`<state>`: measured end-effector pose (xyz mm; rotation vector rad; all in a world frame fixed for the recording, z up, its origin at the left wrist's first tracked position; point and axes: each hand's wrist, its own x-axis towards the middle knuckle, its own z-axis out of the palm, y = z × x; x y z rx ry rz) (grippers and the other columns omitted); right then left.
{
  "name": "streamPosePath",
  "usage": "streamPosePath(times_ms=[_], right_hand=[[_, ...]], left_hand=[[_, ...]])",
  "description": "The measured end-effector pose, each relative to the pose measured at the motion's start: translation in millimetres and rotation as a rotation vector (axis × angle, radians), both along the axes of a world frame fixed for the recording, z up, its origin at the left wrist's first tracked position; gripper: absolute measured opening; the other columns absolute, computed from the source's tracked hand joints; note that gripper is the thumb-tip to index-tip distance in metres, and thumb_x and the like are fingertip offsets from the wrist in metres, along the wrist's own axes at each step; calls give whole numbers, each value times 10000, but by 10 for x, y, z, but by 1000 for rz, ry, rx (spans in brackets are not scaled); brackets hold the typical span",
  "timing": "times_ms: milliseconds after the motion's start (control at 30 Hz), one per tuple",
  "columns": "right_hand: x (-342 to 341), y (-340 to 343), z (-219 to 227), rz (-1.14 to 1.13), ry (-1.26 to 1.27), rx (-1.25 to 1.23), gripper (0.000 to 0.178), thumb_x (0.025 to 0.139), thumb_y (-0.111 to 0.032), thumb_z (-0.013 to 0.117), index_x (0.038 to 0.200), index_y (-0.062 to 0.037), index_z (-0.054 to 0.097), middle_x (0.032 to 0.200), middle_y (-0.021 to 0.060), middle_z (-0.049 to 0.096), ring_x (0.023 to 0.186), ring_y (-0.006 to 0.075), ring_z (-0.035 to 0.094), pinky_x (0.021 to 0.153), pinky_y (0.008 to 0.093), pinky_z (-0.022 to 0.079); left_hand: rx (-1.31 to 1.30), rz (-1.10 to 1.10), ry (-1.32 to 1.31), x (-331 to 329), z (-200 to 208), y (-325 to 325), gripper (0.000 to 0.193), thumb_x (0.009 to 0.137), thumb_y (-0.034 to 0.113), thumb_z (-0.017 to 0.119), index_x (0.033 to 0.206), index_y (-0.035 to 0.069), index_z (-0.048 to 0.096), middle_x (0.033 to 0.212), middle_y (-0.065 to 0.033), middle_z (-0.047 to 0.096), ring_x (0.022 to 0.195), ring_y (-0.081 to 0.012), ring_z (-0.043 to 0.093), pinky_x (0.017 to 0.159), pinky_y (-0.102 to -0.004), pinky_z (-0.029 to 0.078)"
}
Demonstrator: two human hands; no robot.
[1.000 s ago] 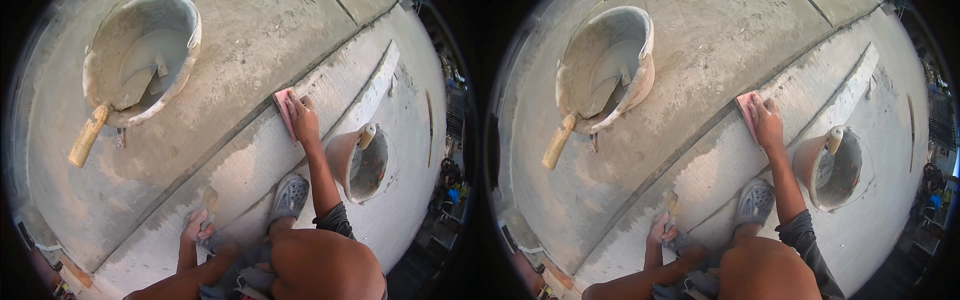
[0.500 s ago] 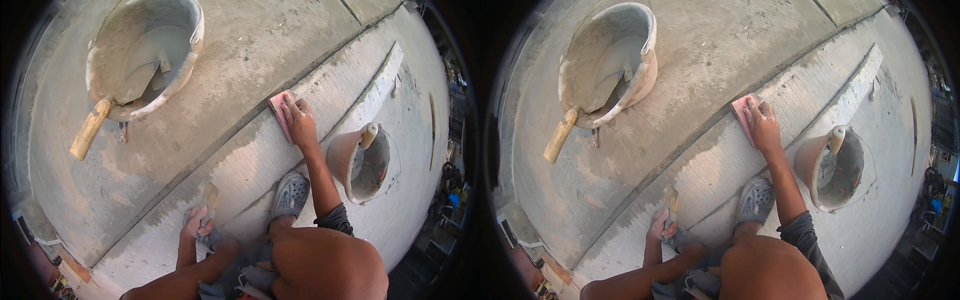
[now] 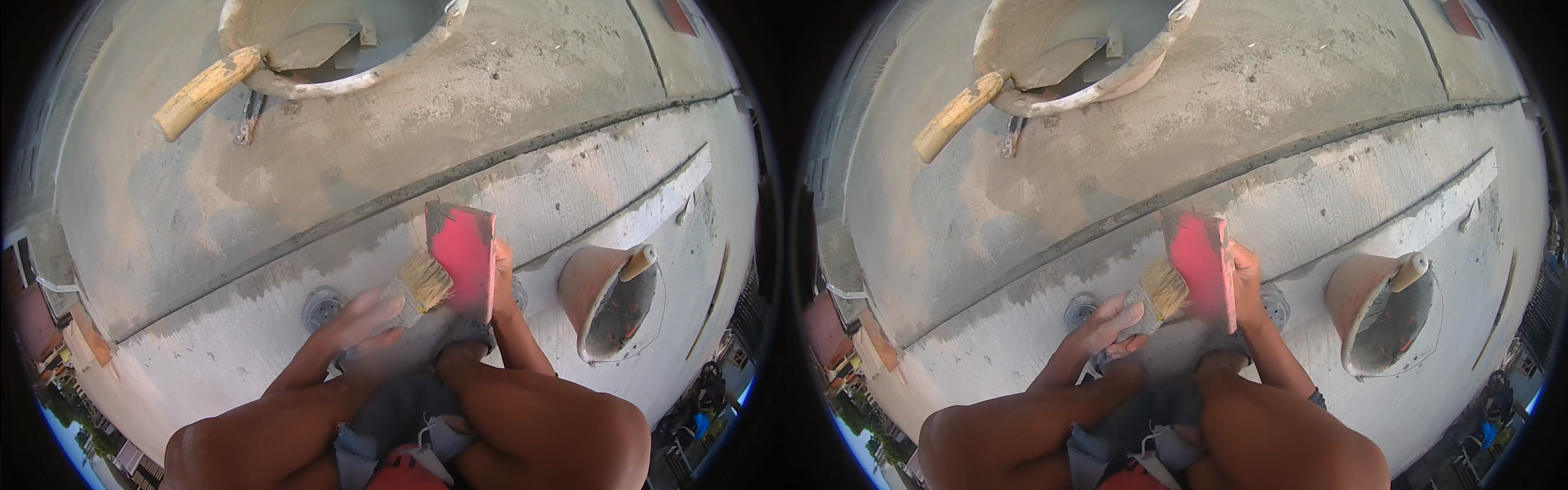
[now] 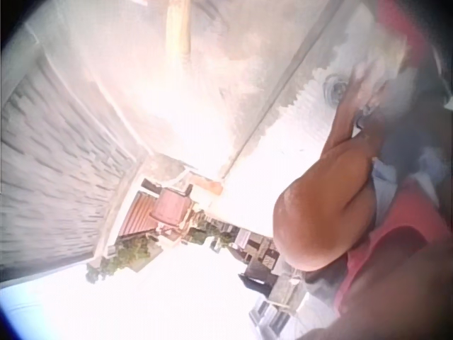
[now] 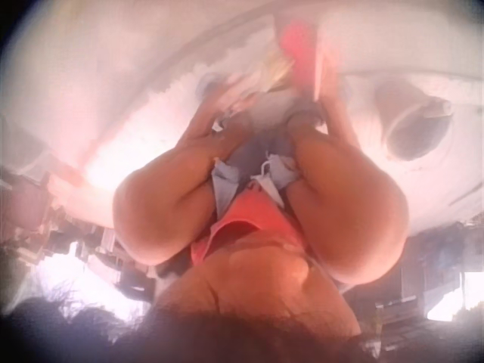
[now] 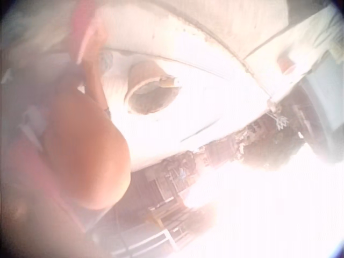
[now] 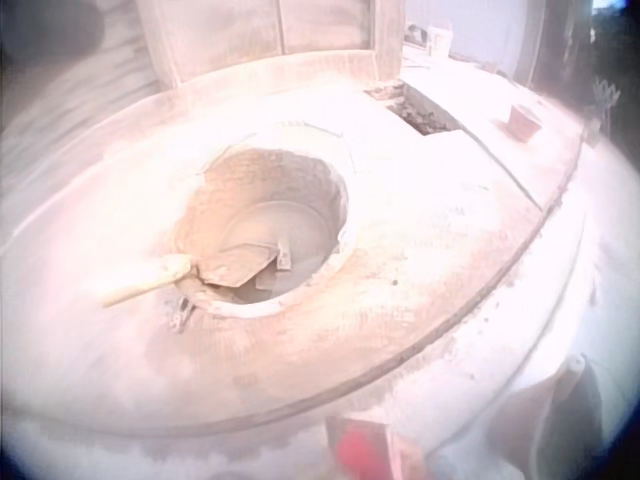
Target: The person smooths a concrete surface using a pink sponge and a brush, then applies and spreads cement with a trowel. The person works on a linear section of the floor, alternating between brushing, sponging, and troweling to finish the surface.
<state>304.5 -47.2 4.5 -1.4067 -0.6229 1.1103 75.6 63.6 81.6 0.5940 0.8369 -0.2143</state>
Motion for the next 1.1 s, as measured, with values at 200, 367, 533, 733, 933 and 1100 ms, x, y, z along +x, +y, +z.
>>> streamPosePath(times_ms=[200, 367, 533, 733, 933, 1100], right_hand=[[-387, -97, 282, 55, 111, 46, 264, 1058, -240, 607, 1022, 12, 678, 970, 24, 645, 848, 90, 550, 746, 288, 466], [-345, -473, 11, 168, 111, 12, 280, 1062, -254, 612, 1019, 10, 693, 955, 14, 666, 851, 86, 578, 748, 278, 479], [-20, -236, 108, -47, 509, -98, 254, 1063, -255, 604, 1014, -29, 709, 909, 3, 674, 787, 78, 603, 671, 263, 499], [269, 64, 640, -139, 545, -439, 202, 1048, -198, 596, 1080, -32, 708, 934, 24, 702, 820, 92, 656, 687, 278, 555], [38, 91, 755, -11, 685, -553, 256, 1043, -172, 609, 1221, -9, 696, 993, 25, 720, 854, 85, 660, 723, 246, 548], [-46, -12, 515, 177, 598, -408, 335, 1057, -228, 615, 1295, -1, 681, 1015, 10, 717, 866, 60, 632, 747, 237, 521]], left_hand=[[26, 128, -50, 47, 33, 125, 519, 1051, 544, 521, 1255, 67, 529, 689, -31, 542, 514, -65, 443, 436, -235, 346], [127, 210, -5, -3, 3, 172, 485, 1097, 495, 442, 1261, 43, 500, 614, -66, 543, 378, -61, 376, 364, -243, 345], [316, 101, -24, -185, 23, 136, 480, 1045, 446, 597, 1296, 38, 558, 709, -41, 610, 544, -81, 539, 468, -229, 381], [1349, -396, -28, -409, -21, 156, 438, 904, 302, 794, 1176, -5, 642, 736, -128, 663, 541, -236, 610, 511, -317, 491], [1617, -617, -64, -443, 142, 323, 364, 862, 266, 792, 1149, 79, 667, 908, -98, 712, 717, -284, 705, 607, -378, 559], [1738, -979, -32, -364, 200, 491, 280, 916, 144, 637, 1193, 127, 598, 944, -75, 673, 675, -285, 708, 569, -379, 571]])
